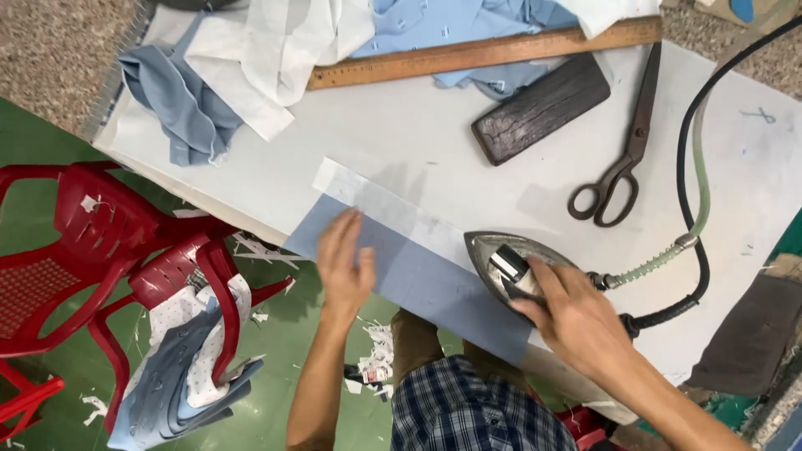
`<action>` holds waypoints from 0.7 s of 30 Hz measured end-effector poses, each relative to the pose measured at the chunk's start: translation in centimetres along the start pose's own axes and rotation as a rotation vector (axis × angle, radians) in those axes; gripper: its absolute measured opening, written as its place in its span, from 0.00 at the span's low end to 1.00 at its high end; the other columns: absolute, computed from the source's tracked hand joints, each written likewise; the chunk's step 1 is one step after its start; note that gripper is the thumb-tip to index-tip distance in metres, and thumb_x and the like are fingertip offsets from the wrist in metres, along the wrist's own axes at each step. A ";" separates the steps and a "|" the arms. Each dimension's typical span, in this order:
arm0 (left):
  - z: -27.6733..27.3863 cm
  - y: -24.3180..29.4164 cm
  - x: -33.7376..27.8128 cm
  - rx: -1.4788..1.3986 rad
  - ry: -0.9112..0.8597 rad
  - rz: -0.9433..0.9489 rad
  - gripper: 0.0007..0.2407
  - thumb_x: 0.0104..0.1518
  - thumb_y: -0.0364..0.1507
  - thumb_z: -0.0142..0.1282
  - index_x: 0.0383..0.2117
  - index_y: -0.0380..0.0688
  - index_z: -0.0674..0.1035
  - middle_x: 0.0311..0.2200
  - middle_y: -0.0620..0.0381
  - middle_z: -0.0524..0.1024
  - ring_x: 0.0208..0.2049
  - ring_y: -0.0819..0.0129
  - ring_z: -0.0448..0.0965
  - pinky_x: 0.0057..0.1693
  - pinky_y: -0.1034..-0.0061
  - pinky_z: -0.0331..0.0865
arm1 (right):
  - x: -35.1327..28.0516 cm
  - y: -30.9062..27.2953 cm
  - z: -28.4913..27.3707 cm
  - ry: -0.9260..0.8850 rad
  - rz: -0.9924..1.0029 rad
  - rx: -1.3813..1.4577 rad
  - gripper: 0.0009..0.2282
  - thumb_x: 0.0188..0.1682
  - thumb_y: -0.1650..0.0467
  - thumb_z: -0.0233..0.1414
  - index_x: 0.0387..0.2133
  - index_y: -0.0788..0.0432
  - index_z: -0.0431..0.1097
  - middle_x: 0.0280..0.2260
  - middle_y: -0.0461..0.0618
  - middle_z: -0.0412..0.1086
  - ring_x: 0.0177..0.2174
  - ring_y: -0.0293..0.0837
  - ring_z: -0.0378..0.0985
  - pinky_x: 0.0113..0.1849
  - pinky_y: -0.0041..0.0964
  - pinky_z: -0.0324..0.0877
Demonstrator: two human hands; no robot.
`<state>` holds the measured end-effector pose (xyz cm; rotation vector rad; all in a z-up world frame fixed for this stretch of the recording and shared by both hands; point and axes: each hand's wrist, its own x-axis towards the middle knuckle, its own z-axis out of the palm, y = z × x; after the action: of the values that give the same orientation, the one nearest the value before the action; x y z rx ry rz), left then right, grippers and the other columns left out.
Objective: Preparing fabric components by folding, ironing to set creases, and cutting to size.
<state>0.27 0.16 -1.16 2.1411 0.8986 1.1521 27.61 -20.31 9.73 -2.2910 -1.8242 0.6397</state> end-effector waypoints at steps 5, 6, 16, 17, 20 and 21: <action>1.0 -1.8 0.3 0.563 -0.580 0.130 0.28 0.69 0.48 0.30 0.67 0.41 0.64 0.70 0.45 0.56 0.72 0.51 0.52 0.74 0.49 0.43 | 2.1 -0.8 1.7 -0.248 0.130 -0.178 0.24 0.55 0.52 0.40 0.48 0.60 0.59 0.20 0.50 0.73 0.11 0.49 0.72 0.12 0.47 0.72; 0.8 -2.1 0.6 0.567 -0.578 0.126 0.28 0.69 0.48 0.30 0.67 0.41 0.64 0.70 0.45 0.56 0.72 0.51 0.52 0.74 0.49 0.43 | 1.9 -0.5 2.2 -0.249 0.125 -0.178 0.24 0.55 0.52 0.40 0.48 0.60 0.59 0.20 0.50 0.73 0.11 0.49 0.72 0.12 0.47 0.72; 0.3 -3.9 1.6 0.658 -0.712 0.109 0.31 0.66 0.54 0.26 0.72 0.53 0.56 0.73 0.50 0.45 0.75 0.54 0.41 0.75 0.48 0.34 | 4.3 -2.1 3.6 -0.049 -0.060 -0.328 0.25 0.53 0.49 0.42 0.43 0.59 0.63 0.20 0.50 0.70 0.11 0.48 0.70 0.09 0.44 0.66; 0.4 -4.0 1.5 0.668 -0.726 0.102 0.31 0.66 0.55 0.25 0.72 0.54 0.55 0.74 0.51 0.44 0.75 0.55 0.39 0.75 0.49 0.33 | 4.7 -2.5 3.6 0.017 -0.095 -0.333 0.25 0.53 0.49 0.45 0.42 0.60 0.64 0.20 0.49 0.68 0.12 0.49 0.69 0.09 0.45 0.65; 0.4 -4.3 1.6 0.662 -0.737 0.103 0.32 0.66 0.56 0.26 0.72 0.55 0.55 0.74 0.51 0.44 0.75 0.55 0.39 0.75 0.49 0.33 | 6.1 -3.6 3.5 0.001 -0.076 -0.284 0.26 0.52 0.48 0.46 0.42 0.59 0.63 0.21 0.52 0.69 0.12 0.53 0.69 0.10 0.48 0.65; 0.3 -4.2 1.7 0.661 -0.738 0.101 0.32 0.66 0.56 0.26 0.72 0.55 0.55 0.74 0.51 0.44 0.75 0.55 0.39 0.75 0.49 0.33 | 6.5 -4.0 3.5 0.000 -0.076 -0.284 0.26 0.52 0.48 0.46 0.42 0.59 0.63 0.21 0.52 0.69 0.12 0.53 0.69 0.10 0.48 0.65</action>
<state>-0.06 4.06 -3.49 2.8419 0.8782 0.0056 23.71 -13.60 6.56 -2.3720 -2.1106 0.3899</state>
